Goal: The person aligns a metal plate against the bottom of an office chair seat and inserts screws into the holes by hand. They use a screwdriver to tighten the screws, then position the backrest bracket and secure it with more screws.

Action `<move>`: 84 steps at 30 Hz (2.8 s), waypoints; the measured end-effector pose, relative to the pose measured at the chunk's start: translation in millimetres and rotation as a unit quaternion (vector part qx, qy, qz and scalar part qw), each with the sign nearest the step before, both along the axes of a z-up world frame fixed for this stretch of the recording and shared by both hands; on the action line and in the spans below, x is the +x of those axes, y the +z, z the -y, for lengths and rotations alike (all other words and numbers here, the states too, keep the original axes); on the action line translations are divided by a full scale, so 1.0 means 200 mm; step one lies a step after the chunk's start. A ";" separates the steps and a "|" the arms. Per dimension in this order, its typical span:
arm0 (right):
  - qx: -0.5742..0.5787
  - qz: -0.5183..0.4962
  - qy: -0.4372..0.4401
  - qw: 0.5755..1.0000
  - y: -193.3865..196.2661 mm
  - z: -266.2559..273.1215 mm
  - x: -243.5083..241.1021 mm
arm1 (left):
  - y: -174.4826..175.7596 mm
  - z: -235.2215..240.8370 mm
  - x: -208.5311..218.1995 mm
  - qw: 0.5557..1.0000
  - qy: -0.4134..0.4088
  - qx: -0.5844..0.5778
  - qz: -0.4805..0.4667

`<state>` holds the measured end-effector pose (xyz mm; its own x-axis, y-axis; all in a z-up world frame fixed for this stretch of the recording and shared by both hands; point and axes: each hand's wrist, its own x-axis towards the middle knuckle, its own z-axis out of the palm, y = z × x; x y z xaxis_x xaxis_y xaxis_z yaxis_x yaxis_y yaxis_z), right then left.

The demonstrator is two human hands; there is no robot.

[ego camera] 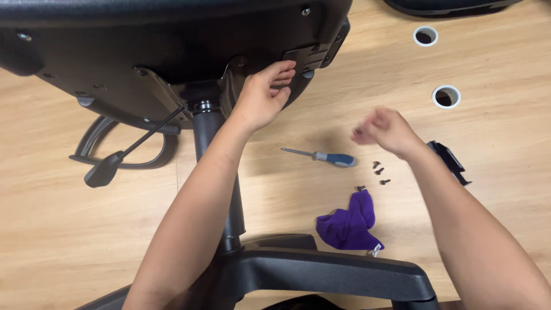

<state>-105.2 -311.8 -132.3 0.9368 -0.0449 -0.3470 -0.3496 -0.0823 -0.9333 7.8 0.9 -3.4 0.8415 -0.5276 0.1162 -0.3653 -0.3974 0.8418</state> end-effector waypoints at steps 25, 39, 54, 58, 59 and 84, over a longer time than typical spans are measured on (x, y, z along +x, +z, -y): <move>0.329 0.111 -0.215 0.913 0.20 -0.64 0.48 | -0.02 0.01 0.02 1.000 -0.001 -0.029 0.000; -0.161 0.260 -0.232 0.924 0.35 -0.76 0.45 | -0.03 0.02 0.01 1.000 0.004 -0.024 -0.008; -0.306 0.352 -0.225 0.856 0.33 -0.78 0.43 | -0.04 0.02 0.02 1.000 0.003 -0.023 -0.002; -0.304 0.360 -0.221 0.854 0.34 -0.78 0.43 | -0.04 0.01 0.02 1.000 0.003 -0.028 -0.004; -0.258 0.305 -0.236 0.886 0.37 -0.79 0.42 | -0.04 0.02 0.02 1.000 0.001 -0.027 -0.002; -0.065 0.171 -0.235 0.955 0.36 -0.80 0.46 | 0.00 0.02 0.01 1.000 0.012 -0.003 0.000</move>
